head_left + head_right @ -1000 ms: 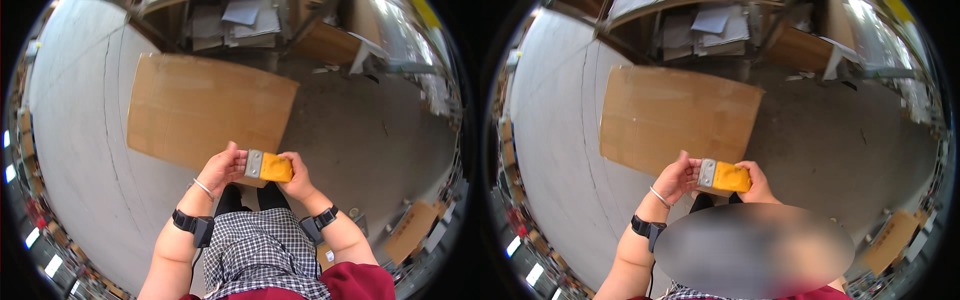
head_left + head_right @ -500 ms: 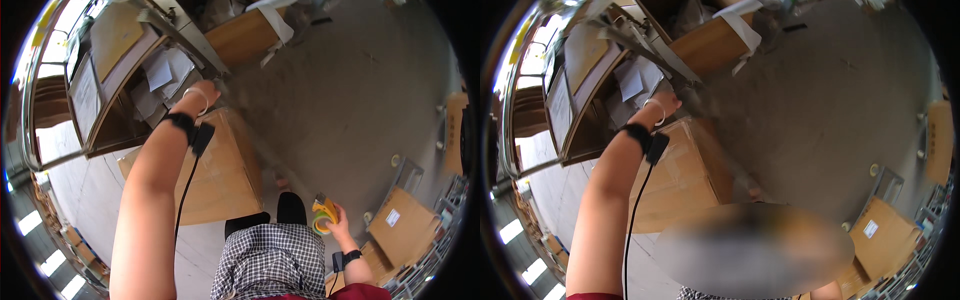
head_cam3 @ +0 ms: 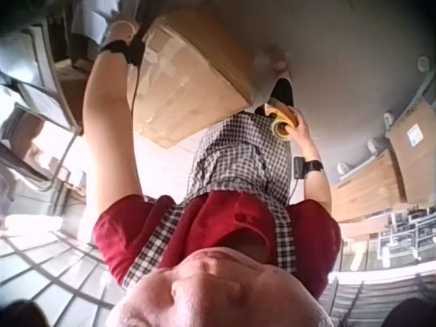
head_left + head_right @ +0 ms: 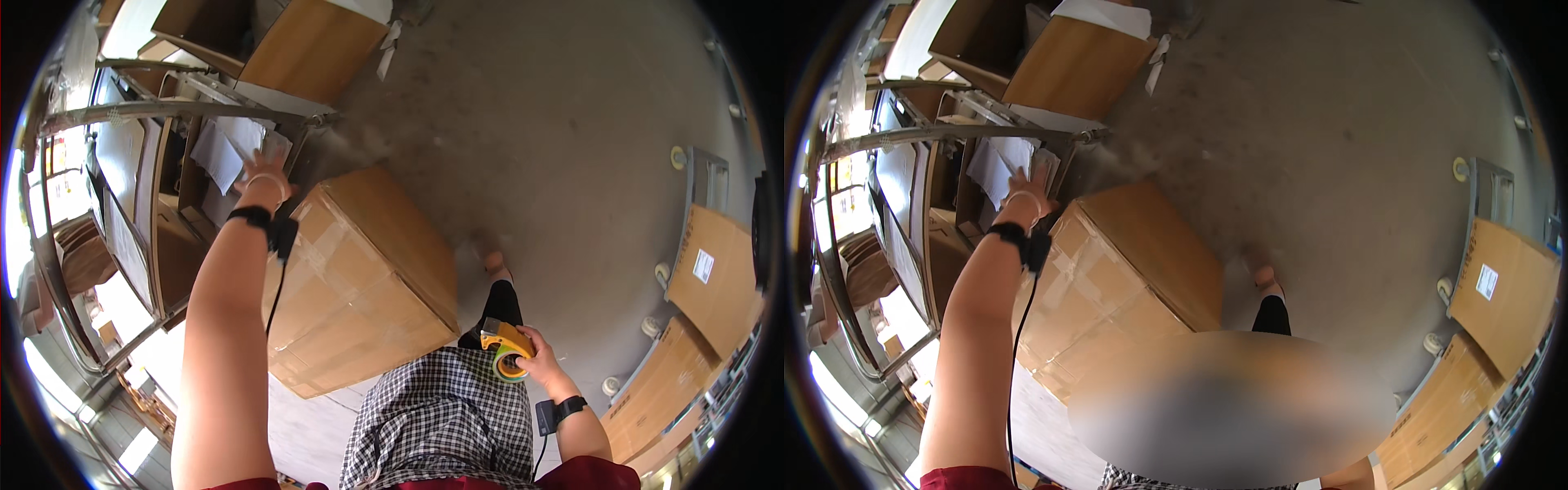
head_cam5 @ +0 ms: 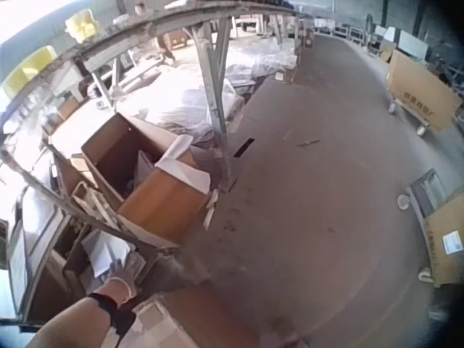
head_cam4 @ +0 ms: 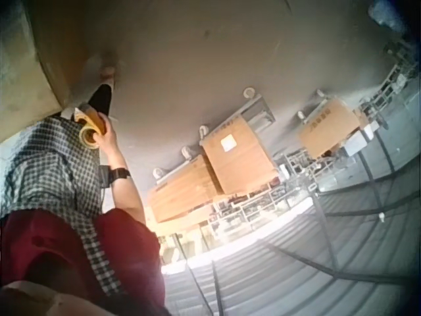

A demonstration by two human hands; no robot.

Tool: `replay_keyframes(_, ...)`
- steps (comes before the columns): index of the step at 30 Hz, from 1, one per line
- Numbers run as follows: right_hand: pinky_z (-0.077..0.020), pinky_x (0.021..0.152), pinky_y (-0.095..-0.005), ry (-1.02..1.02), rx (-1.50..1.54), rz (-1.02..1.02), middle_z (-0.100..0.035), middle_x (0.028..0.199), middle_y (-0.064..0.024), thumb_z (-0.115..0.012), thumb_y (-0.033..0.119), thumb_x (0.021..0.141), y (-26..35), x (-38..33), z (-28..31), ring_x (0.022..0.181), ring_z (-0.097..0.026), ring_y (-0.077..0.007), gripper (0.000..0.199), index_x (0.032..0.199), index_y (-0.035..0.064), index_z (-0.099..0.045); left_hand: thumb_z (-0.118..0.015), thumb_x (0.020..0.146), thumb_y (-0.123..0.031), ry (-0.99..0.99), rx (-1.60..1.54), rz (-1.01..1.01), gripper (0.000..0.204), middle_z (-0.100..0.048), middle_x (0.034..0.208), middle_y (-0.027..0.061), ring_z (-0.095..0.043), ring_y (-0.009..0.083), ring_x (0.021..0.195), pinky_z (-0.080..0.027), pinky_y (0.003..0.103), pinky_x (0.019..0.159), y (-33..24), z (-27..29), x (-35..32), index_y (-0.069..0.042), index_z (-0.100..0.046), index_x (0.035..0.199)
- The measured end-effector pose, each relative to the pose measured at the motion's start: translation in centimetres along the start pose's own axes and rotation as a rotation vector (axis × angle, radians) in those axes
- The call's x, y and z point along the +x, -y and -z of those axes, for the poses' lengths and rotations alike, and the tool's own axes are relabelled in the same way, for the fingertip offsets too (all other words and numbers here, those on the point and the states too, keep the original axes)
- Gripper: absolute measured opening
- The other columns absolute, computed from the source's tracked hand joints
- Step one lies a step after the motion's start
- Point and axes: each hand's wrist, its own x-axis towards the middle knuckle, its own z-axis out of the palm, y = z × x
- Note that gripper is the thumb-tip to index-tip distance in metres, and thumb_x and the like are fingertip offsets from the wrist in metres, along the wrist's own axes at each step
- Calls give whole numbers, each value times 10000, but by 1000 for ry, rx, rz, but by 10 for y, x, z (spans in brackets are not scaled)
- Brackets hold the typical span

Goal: The recorder assembles a cardboard box, seals it with tape, applies a shipping label, and writes on the box with a marker.

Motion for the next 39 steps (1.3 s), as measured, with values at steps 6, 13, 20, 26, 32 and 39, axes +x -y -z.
replay_keyframes(6, -429, 1010, -304, -92, 57, 80, -583, 1262, -112, -621, -42, 699, -39, 11, 16, 1181, -554, -220, 678, 1347, 98, -479, -733, 782, -435, -70, -861, -238, 993, -343, 1481, 246, -341, 429, 1359, -323, 443, 1116, -40, -8, -93, -81, -171, 1519)
replay_keyframes(13, -451, 976, -309, -57, 58, 111, -582, 1218, -102, -603, -76, 696, -92, 37, -8, 1117, -588, -232, 730, 1367, 161, -440, -911, 549, -315, -155, -448, -179, 1342, -137, 1546, 283, -217, 473, 1400, -265, 468, 1154, -62, -23, -130, -122, -20, 1534)
replay_keyframes(20, -449, 962, -321, -2, 104, 109, -571, 1214, -126, -608, -59, 727, -151, 36, -128, 1116, -585, -244, 818, 1433, 190, -277, -860, 643, -390, -202, -521, -177, 1178, -182, 1547, 256, -232, 456, 1402, -269, 472, 1149, -58, -40, -125, -153, -130, 1536)
replay_keyframes(26, -377, 1026, -303, 45, 446, 278, -461, 1338, -137, -512, -96, 750, -54, 80, -188, 1285, -437, -224, 817, 1478, 120, -211, -719, 793, -493, -504, -761, 239, 895, -330, 1489, 250, -284, 387, 1396, -251, 455, 1150, 7, -198, -213, -33, -339, 1460)
replay_keyframes(32, -368, 1056, -322, -131, 314, 468, -485, 1365, -171, -539, -18, 734, 86, 164, -168, 1266, -482, -288, 813, 1485, 110, -257, -562, 712, -822, 783, -1888, 1711, 1032, -387, 1484, 95, -400, 311, 1308, -350, 469, 1078, 32, -355, -413, -86, -413, 1421)
replay_keyframes(39, -333, 1076, -295, -120, 318, 438, -442, 1412, -145, -517, -49, 720, 36, 160, -156, 1341, -405, -271, 835, 1495, 117, -253, -613, 802, -680, 597, -2571, 1087, 868, -450, 1423, 102, -433, 321, 1292, -372, 502, 1075, -52, -318, -414, -120, -384, 1424)
